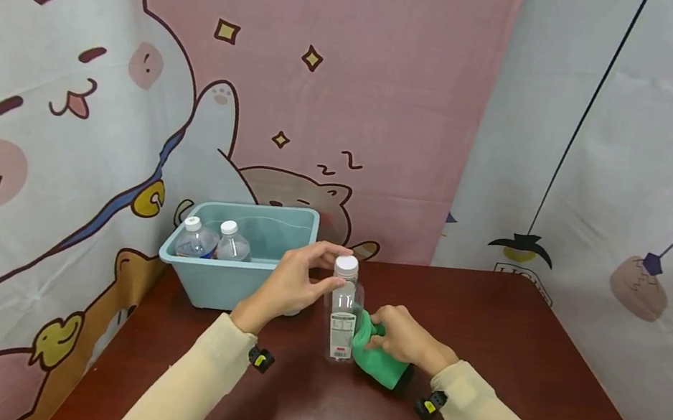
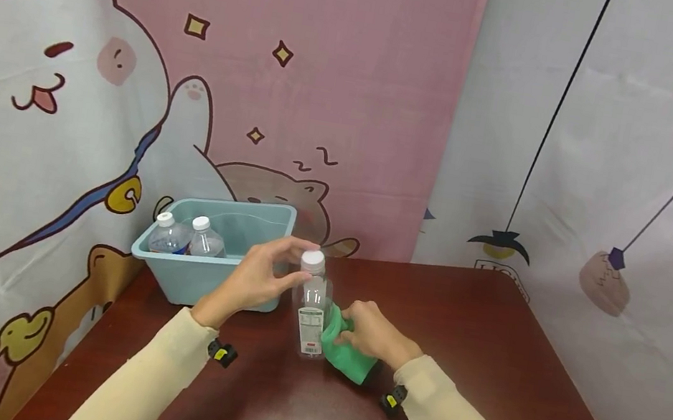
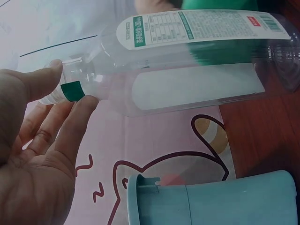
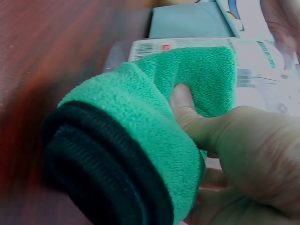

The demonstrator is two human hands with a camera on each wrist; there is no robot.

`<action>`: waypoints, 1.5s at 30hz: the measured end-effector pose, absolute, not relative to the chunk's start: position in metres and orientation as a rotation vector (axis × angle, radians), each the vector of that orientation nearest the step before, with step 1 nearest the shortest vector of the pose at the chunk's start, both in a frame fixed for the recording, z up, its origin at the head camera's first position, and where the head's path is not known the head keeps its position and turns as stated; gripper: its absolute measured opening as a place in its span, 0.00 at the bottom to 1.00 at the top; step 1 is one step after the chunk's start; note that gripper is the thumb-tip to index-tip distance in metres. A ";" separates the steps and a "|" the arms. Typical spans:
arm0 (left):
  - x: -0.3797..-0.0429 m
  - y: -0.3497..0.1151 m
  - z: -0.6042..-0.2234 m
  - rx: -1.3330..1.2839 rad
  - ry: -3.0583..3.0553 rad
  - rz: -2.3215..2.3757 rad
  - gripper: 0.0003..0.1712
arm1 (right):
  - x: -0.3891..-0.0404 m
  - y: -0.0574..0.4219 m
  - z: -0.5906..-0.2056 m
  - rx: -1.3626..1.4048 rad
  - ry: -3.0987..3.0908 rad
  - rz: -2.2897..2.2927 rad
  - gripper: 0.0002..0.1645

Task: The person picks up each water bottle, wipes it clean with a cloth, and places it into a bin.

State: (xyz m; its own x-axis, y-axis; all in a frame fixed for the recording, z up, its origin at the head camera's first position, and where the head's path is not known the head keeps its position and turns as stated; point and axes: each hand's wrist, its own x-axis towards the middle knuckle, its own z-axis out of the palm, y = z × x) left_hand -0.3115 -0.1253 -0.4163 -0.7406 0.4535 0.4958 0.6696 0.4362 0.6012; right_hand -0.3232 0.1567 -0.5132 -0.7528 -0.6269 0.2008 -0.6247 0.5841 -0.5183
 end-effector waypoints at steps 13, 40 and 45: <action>-0.313 -0.125 -0.418 -0.988 -2.410 -1.182 0.31 | -0.324 0.157 -0.525 -1.065 2.728 -0.944 0.09; -0.307 -0.124 -0.416 -0.968 -2.408 -1.193 0.31 | -0.316 0.159 -0.453 -0.893 2.856 -1.357 0.32; -0.305 -0.123 -0.414 -0.946 -2.439 -1.191 0.31 | -0.316 0.150 -0.443 -0.886 2.873 -1.483 0.31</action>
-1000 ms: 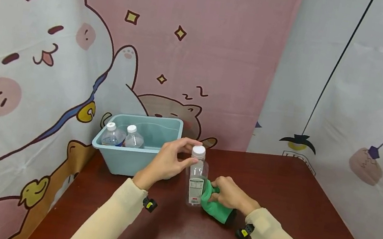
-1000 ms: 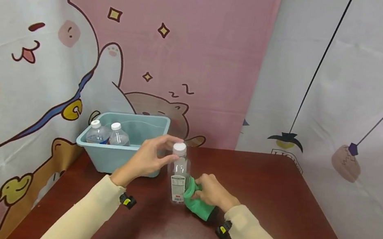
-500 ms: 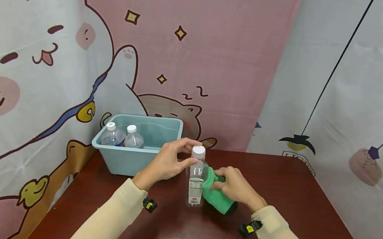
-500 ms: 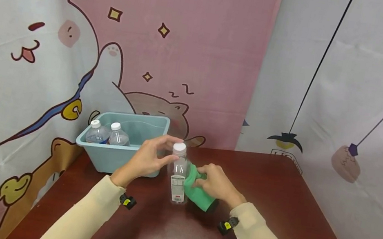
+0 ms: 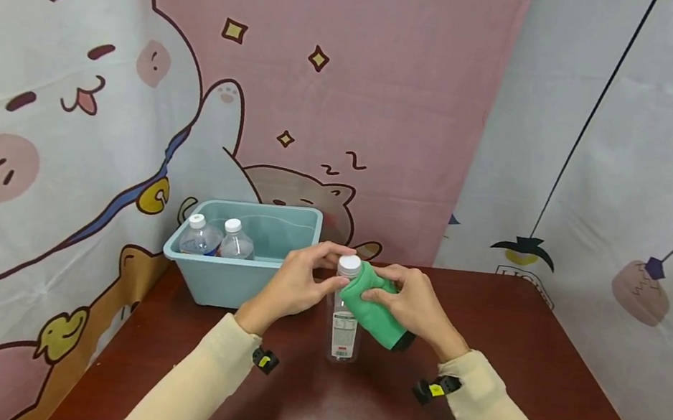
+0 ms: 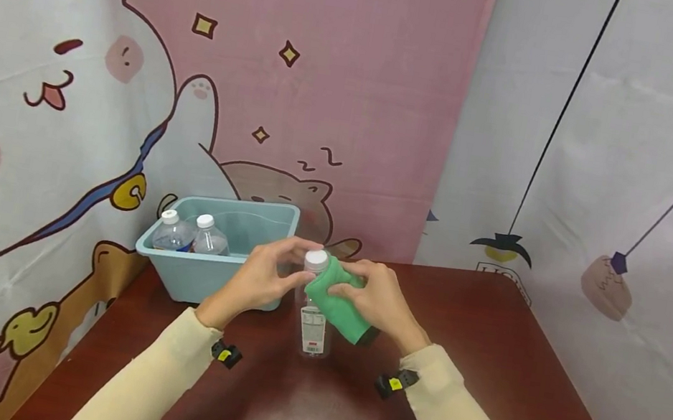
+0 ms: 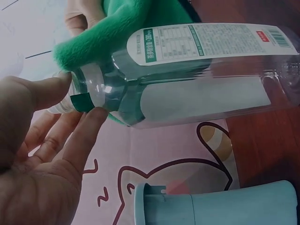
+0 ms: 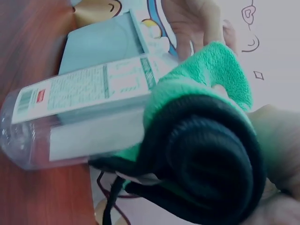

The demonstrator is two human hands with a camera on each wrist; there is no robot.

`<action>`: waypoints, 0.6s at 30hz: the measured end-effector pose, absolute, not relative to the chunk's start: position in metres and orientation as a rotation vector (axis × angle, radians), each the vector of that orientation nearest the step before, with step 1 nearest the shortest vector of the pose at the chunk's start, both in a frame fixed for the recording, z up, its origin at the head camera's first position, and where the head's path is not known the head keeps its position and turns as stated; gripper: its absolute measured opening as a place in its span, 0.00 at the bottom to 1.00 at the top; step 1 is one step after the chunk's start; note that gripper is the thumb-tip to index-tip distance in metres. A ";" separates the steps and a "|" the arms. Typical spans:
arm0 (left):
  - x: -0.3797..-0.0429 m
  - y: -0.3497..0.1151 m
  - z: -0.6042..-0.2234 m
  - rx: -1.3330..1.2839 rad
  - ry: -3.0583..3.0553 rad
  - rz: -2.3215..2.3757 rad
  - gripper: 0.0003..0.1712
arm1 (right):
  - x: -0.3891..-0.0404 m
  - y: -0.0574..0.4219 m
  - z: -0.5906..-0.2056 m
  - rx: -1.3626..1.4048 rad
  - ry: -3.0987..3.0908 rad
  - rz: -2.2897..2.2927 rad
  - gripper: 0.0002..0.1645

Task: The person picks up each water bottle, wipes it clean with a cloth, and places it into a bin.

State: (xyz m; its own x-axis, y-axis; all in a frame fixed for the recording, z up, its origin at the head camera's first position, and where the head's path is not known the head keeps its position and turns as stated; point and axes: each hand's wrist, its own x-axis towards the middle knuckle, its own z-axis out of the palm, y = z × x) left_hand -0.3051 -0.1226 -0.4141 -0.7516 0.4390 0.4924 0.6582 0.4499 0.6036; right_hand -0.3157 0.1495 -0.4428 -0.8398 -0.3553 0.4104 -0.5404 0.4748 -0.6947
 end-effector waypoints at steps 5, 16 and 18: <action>-0.306 -0.121 -0.412 -0.939 -2.452 -1.186 0.29 | -0.316 0.144 -0.439 0.739 -2.449 1.312 0.30; -0.303 -0.121 -0.407 -0.945 -2.487 -1.196 0.28 | -0.314 0.154 -0.439 0.730 -2.474 1.306 0.29; -0.302 -0.120 -0.407 -0.944 -2.491 -1.216 0.27 | -0.314 0.159 -0.440 0.725 -2.484 1.305 0.29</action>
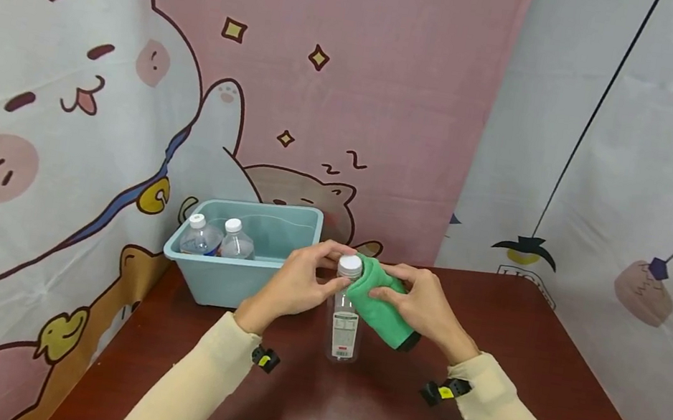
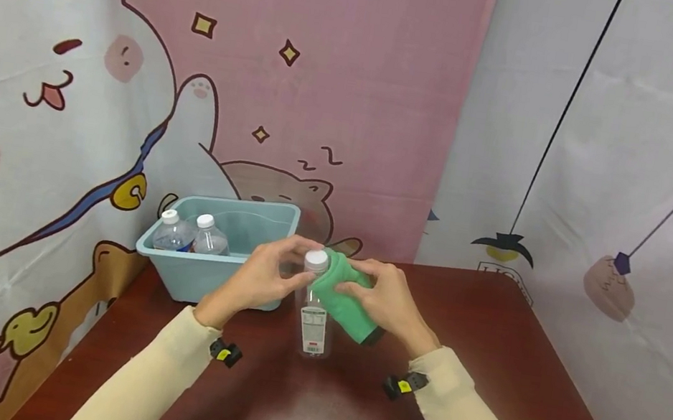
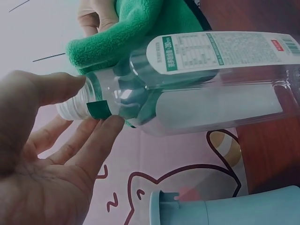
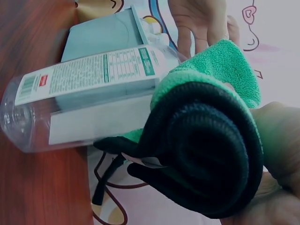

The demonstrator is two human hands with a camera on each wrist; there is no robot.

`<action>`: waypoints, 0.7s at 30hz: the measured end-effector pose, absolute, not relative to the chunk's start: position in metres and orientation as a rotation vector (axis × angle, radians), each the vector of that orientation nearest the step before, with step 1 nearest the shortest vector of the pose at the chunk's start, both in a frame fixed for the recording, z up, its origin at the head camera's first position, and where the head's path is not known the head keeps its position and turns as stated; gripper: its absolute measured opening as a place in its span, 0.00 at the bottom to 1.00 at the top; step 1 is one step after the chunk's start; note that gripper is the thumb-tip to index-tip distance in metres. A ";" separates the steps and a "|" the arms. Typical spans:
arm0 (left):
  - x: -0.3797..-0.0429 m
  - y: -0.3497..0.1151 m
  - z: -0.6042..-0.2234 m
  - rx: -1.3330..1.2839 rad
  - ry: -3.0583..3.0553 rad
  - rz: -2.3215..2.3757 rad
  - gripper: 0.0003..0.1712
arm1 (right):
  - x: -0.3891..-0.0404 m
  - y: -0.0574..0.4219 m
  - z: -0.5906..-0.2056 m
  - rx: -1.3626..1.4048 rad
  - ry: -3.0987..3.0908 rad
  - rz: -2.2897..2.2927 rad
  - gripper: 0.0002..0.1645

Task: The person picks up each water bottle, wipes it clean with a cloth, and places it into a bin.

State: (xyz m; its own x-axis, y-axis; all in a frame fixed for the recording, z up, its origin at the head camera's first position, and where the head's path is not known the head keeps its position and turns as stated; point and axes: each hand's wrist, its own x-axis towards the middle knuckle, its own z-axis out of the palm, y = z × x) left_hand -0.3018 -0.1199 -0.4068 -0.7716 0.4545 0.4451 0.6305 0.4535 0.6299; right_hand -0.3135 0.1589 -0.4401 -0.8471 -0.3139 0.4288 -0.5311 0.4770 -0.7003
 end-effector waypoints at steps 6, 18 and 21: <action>-0.297 -0.114 -0.408 -0.915 -2.451 -1.215 0.27 | -0.312 0.172 -0.439 0.706 -2.491 1.293 0.31; -0.296 -0.098 -0.410 -0.757 -2.414 -1.122 0.24 | -0.312 0.184 -0.439 0.673 -2.474 1.294 0.32; -0.297 -0.100 -0.408 -0.755 -2.425 -1.159 0.25 | -0.313 0.185 -0.439 0.667 -2.477 1.291 0.32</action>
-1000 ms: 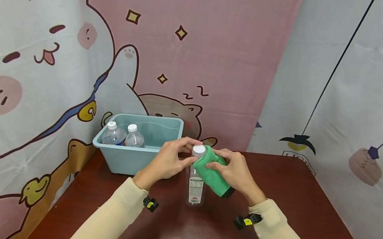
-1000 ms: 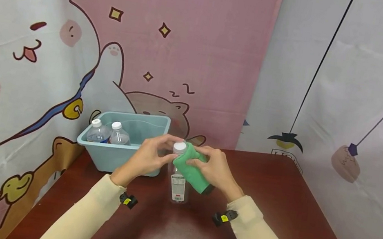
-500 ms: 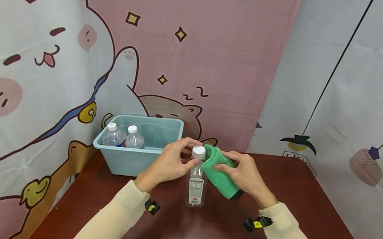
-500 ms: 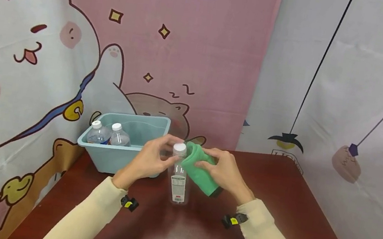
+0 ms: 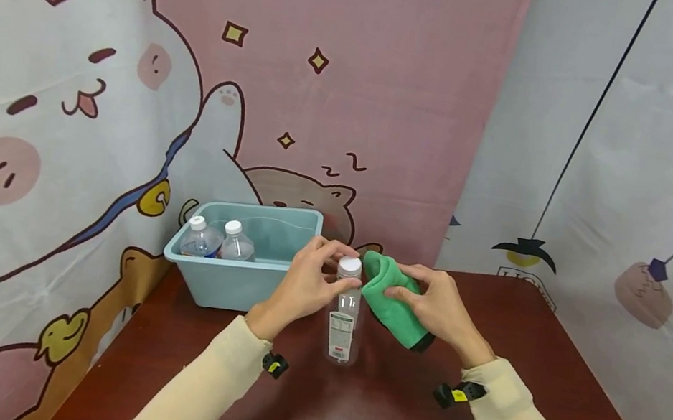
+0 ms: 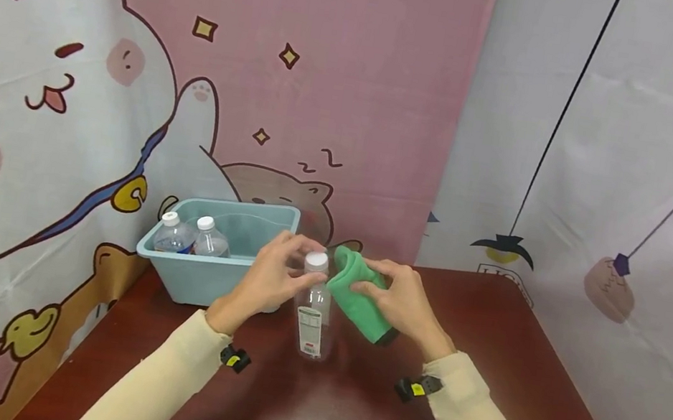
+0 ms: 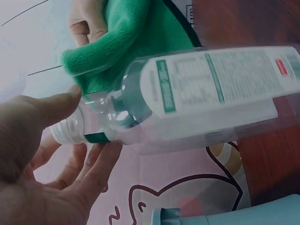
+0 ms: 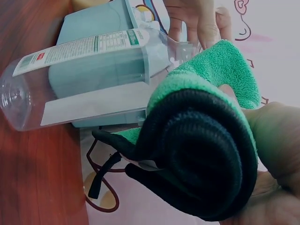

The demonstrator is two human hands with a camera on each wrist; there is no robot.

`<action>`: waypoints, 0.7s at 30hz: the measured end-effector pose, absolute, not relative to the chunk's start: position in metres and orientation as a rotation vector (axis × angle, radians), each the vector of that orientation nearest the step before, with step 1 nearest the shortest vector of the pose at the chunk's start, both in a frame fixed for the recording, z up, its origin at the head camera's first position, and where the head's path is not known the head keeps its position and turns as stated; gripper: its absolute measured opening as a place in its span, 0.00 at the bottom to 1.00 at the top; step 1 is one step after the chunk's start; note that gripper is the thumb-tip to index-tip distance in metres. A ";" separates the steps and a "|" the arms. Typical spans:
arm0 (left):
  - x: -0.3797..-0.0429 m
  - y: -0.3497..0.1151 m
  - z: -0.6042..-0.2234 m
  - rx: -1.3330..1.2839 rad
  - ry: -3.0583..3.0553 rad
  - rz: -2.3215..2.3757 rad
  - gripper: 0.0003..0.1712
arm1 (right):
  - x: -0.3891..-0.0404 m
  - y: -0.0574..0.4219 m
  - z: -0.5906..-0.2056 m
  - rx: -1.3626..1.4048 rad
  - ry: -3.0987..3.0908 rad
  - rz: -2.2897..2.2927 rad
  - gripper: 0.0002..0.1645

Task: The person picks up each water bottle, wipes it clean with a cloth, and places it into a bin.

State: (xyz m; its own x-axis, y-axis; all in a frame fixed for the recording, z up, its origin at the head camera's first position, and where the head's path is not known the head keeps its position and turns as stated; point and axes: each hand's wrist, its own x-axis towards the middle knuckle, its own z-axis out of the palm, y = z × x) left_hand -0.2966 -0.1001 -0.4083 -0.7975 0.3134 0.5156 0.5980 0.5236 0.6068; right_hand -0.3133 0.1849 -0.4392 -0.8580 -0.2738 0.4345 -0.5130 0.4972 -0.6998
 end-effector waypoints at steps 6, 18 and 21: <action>-0.296 -0.111 -0.404 -0.834 -2.444 -1.176 0.28 | -0.313 0.187 -0.440 0.669 -2.490 1.295 0.31; -0.296 -0.124 -0.400 -1.001 -2.488 -1.053 0.28 | -0.315 0.168 -0.438 0.799 -2.483 1.260 0.30; -0.295 -0.124 -0.401 -1.002 -2.505 -1.026 0.29 | -0.313 0.159 -0.438 0.830 -2.479 1.265 0.29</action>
